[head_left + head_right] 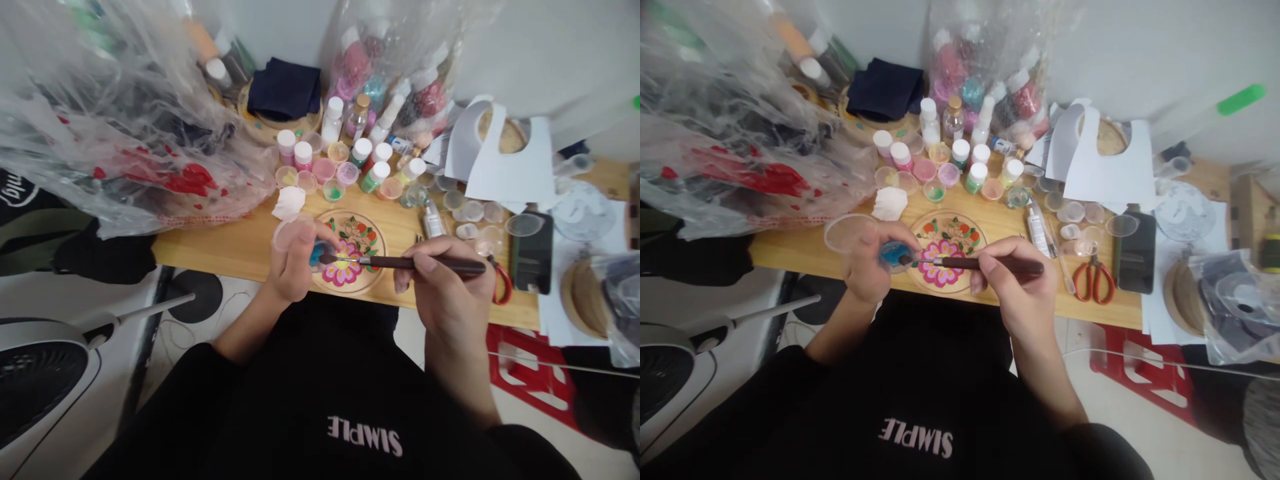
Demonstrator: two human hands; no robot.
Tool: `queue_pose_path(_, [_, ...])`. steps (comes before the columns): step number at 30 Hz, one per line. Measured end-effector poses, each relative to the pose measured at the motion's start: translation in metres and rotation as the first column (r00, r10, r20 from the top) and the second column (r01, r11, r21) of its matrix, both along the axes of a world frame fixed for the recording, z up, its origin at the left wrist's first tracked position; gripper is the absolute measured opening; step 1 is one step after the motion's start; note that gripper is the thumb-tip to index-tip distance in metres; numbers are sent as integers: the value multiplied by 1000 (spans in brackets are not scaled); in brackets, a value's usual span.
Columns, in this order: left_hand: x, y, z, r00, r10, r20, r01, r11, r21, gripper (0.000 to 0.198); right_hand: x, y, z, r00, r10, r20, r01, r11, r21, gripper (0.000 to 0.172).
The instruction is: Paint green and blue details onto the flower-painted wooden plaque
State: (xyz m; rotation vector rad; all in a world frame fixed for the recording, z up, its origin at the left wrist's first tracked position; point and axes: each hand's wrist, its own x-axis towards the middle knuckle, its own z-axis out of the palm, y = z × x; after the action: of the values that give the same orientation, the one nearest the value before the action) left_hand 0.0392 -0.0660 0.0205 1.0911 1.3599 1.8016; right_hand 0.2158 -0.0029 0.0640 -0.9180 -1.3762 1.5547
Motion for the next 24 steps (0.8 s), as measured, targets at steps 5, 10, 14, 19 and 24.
queue_pose_path(5, [0,-1,-1,1000,-10,18,10,1000,7,60,2,1,1,999,-42,-34,41,999,-10,10])
queue_pose_path(10, [-9,-5,-11,999,21,32,-21,1000,0,59,20,6,-5,991,-115,-62,114,993,-21,7])
queue_pose_path(14, [-24,-13,-32,988,149,45,-145,985,-95,62,47,10,-20,980,-200,-20,199,979,-42,11])
queue_pose_path(19, [-43,-19,-63,983,167,81,-162,985,-61,88,76,12,-39,938,-344,52,347,935,-76,5])
queue_pose_path(24, [-47,-20,-77,978,199,62,-191,975,-116,95,81,11,-49,898,-411,157,426,901,-79,3])
